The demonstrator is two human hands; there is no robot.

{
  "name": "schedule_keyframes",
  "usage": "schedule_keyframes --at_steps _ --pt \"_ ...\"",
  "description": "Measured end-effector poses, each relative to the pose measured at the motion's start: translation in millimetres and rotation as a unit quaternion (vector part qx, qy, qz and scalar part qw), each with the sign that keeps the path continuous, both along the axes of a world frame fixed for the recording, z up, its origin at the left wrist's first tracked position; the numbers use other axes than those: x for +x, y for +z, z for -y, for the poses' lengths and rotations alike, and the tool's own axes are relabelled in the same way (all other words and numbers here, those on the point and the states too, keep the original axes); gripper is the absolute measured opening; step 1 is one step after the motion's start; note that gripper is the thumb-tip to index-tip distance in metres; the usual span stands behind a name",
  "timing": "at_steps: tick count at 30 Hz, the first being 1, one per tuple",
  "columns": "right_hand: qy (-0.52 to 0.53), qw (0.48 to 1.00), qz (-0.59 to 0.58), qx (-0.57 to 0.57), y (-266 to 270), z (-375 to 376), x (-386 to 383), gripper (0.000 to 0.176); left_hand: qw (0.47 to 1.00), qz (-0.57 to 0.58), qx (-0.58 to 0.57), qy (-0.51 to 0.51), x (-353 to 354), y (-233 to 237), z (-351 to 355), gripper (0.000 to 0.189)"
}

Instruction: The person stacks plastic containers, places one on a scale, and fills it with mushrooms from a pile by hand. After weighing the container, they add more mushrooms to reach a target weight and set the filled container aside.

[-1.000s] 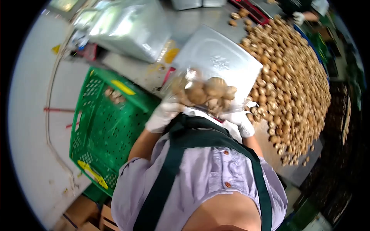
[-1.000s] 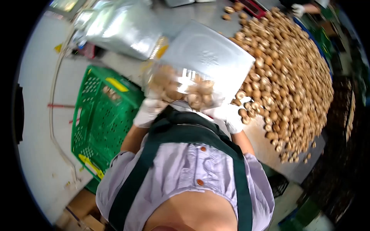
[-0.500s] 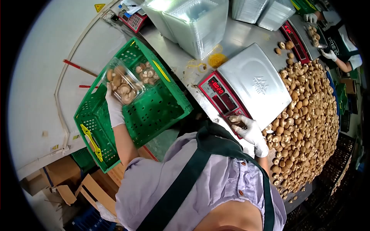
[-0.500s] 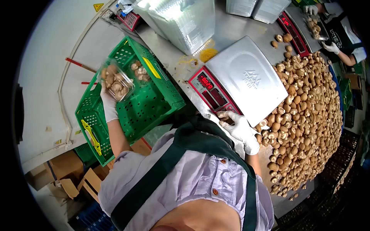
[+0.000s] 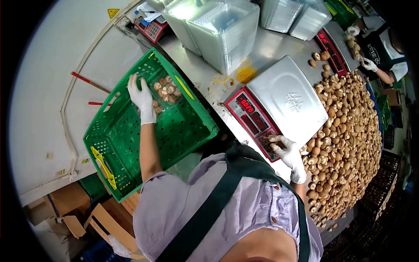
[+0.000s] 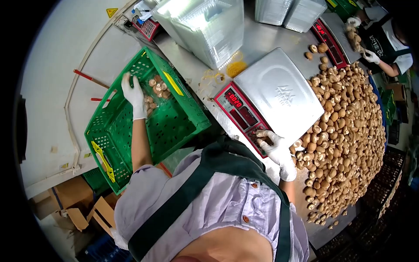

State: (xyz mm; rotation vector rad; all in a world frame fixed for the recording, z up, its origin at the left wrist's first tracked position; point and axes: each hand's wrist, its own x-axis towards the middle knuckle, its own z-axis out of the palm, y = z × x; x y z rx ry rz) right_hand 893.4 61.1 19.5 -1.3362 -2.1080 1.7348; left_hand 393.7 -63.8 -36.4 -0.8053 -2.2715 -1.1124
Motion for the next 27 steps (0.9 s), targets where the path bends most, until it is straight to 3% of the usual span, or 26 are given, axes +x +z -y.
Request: schedule_keyframes --at_steps 2,4,8,10,12,14,16,20,22,24,25,27 --pt "-0.009 1.000 0.009 -0.002 4.0 0.3 2.9 0.020 0.995 -0.033 0.062 -0.064 27.8 66.7 -48.8 0.028" --pt "-0.040 0.998 -0.038 -0.003 1.2 -0.6 7.1 0.018 0.966 -0.065 0.162 -0.190 59.9 119.7 -91.5 0.026" --pt "-0.079 0.996 -0.050 0.004 -2.9 0.6 12.2 0.019 0.945 -0.161 0.028 -0.284 103.8 149.7 -160.6 0.042" --pt "-0.079 0.996 -0.038 0.001 4.4 3.3 12.3 0.018 0.942 -0.126 -0.150 -0.271 119.6 131.7 -192.1 0.047" --pt "-0.091 0.994 -0.056 0.002 -0.1 4.7 19.6 0.018 0.923 -0.137 -0.300 -0.197 140.7 123.4 -206.6 0.052" --pt "-0.099 0.994 -0.048 -0.011 -1.6 5.3 25.7 0.019 0.926 -0.115 -0.299 -0.201 146.3 130.8 -213.2 0.043" --pt "-0.096 0.995 -0.018 0.008 -3.1 8.3 33.2 0.020 0.889 -0.045 -0.370 -0.265 154.5 155.4 -212.3 0.034" --pt "-0.091 0.996 -0.016 0.012 -3.0 10.3 38.8 0.020 0.916 0.006 -0.316 -0.245 148.7 162.6 -226.4 0.022" --pt "-0.094 0.995 -0.015 0.004 -0.3 11.8 38.9 0.021 0.915 0.024 -0.347 -0.204 149.6 166.2 -229.5 0.015" --pt "-0.086 0.996 -0.016 0.012 2.2 11.7 39.8 0.020 0.960 -0.042 -0.186 -0.204 147.9 154.6 -241.4 0.016" --pt "-0.081 0.996 -0.020 0.011 2.8 11.9 40.9 0.018 0.959 -0.046 -0.181 -0.212 150.8 152.7 -242.8 0.016" --pt "-0.078 0.996 -0.027 0.025 -9.1 12.0 50.4 0.018 0.943 -0.206 -0.139 -0.223 162.7 160.4 -235.5 0.013"
